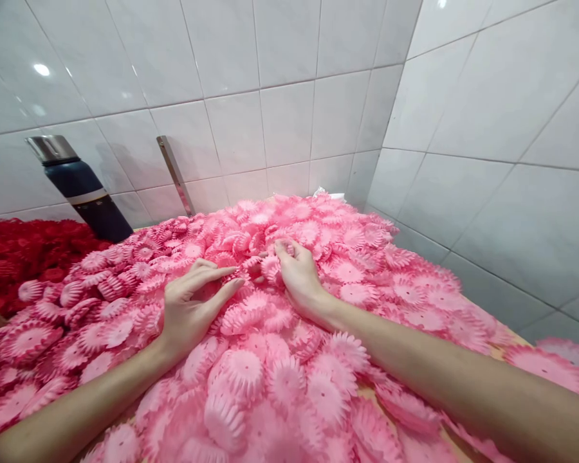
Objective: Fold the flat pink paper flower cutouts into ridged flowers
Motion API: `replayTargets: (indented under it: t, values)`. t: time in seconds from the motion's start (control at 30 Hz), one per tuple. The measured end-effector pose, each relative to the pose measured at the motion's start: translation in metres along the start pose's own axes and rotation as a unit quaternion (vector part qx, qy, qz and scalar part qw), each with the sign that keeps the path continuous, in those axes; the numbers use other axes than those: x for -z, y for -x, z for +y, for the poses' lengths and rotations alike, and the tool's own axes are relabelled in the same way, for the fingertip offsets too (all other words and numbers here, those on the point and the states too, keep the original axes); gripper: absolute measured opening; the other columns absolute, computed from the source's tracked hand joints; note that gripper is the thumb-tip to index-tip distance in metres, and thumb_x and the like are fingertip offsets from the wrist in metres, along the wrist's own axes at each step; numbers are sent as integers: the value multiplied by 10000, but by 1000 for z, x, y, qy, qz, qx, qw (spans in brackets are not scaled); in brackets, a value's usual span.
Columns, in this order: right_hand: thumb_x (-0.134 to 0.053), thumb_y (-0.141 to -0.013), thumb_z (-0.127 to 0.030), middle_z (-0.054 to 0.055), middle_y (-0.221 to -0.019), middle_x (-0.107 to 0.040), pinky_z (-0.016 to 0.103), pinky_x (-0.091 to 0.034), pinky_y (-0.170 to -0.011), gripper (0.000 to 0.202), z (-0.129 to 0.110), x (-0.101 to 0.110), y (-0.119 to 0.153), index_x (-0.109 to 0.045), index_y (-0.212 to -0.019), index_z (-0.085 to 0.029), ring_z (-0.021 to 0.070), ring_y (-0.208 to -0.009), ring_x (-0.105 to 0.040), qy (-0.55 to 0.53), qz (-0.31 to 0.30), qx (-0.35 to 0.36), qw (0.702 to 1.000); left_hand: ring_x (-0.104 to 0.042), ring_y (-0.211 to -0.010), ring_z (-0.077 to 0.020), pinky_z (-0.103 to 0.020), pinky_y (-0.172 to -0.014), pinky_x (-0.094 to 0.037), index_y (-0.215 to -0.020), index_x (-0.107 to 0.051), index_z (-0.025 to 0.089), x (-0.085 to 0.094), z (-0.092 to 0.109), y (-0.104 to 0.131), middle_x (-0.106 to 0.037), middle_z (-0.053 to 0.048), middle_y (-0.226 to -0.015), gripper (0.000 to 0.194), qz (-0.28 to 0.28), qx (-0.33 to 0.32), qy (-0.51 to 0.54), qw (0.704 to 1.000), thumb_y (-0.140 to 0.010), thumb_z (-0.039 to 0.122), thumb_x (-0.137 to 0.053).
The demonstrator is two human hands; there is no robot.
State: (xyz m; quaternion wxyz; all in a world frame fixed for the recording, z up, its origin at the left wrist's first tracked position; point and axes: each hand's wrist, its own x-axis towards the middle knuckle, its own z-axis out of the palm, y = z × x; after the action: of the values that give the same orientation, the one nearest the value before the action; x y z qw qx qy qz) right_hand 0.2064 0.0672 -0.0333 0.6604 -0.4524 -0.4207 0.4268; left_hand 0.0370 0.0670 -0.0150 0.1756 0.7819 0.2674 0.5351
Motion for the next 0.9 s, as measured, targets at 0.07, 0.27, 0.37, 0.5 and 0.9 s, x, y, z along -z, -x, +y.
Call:
replayTargets:
  t: [0.07,0.27,0.37,0.5,0.9]
  values:
    - [-620,-780,-495,12,-724,-619,292,-460,-579,299,0,1,-1,-565,-812,-203,139,-569,-560,26,17,20,999,-599,-747,-168,-330,-694,-523,-969,-710,192,1,-1,0,-706,-44,-818,233,-2,9,-1,1000,-739,224,-728]
    - [-665,-779,-381,37,-915,-621,291,-461,-776,221,-6,1,4,-618,-895,-199,168,-849,-578,134,-27,143,980,-612,-801,-173,-346,-774,-514,-1087,-666,188,1,-6,-1,-707,-57,-923,374,-12,66,-12,998,-730,274,-738]
    - [-620,-814,-372,30,-847,-610,286,-459,-747,175,-6,1,4,-617,-802,-197,165,-798,-561,146,-46,155,976,-612,-810,-173,-346,-781,-512,-1094,-662,189,0,-7,-1,-703,-61,-933,370,-16,73,-14,997,-740,274,-728]
    - [-578,-842,-414,21,-840,-605,275,-462,-684,208,-11,0,5,-622,-857,-211,148,-734,-549,115,-75,137,981,-624,-851,-186,-362,-805,-515,-1096,-661,195,1,-8,0,-703,-72,-974,375,-16,76,-14,997,-737,279,-730]
    - [-644,-789,-403,2,-634,-604,261,-409,-531,261,-14,0,12,-669,-654,-181,122,-579,-524,122,-171,123,970,-646,-778,-185,-345,-745,-547,-1109,-658,209,0,-8,1,-701,-53,-828,386,-77,69,46,994,-736,272,-734]
